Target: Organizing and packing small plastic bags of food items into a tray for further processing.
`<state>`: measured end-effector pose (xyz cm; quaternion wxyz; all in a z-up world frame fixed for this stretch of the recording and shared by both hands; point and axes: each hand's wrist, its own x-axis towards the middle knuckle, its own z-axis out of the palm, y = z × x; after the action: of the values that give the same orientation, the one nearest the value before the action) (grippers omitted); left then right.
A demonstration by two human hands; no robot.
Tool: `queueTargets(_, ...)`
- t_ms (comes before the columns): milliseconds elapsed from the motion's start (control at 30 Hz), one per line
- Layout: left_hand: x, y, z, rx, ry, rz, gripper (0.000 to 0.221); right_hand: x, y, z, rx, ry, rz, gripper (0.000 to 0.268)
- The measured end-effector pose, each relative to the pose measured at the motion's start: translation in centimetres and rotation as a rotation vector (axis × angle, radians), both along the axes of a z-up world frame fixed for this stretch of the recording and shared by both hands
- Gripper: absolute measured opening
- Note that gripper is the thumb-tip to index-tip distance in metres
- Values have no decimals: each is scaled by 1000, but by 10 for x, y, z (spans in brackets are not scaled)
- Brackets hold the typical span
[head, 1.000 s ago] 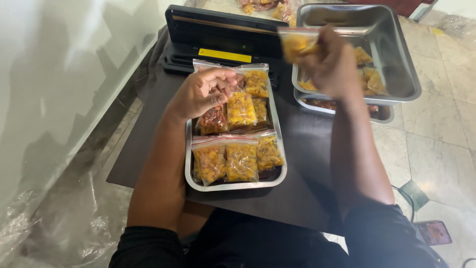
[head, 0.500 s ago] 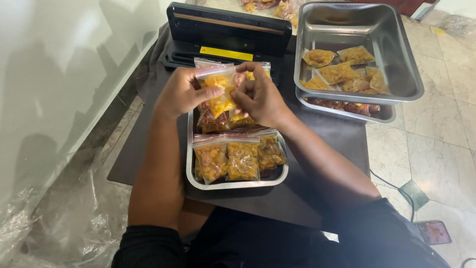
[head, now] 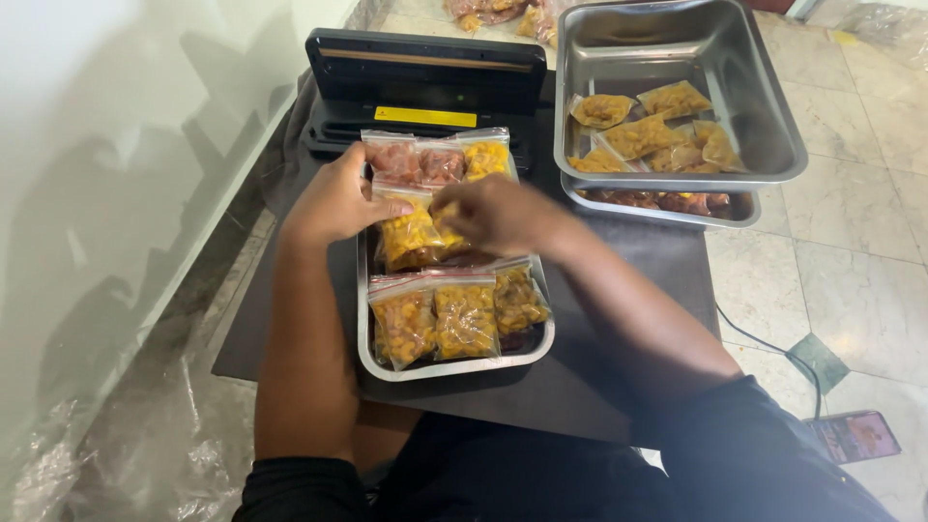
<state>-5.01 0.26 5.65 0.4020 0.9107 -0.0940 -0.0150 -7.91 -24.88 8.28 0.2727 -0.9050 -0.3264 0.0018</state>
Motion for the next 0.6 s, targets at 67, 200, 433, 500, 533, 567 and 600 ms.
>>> queueTargets(67, 2, 3, -2, 41, -14, -2, 64, 11, -25, 17, -39, -41, -36, 29)
queueTargets(200, -3, -1, 7, 103, -41, 32, 64, 50, -95, 32, -19, -196, -411, 26)
queueTargets(433, -1, -5, 8, 222, 30, -83, 48, 68, -180, 40, -236, 150, -719, 60)
queueTargets(500, 9, 3, -10, 134, -35, -127, 51, 63, -176, 40, -330, 163, -690, 66)
queueTargets(533, 14, 7, -20, 46, -97, -170, 55, 60, -174, 40, -425, 177, -659, 71)
queueTargets(567, 11, 6, -19, 46, -97, -169, 55, 66, -176, 34, -425, 177, -658, 71)
queueTargets(600, 9, 5, -17, -6, -135, -164, 53, 72, -178, 29, -487, 187, -666, 74)
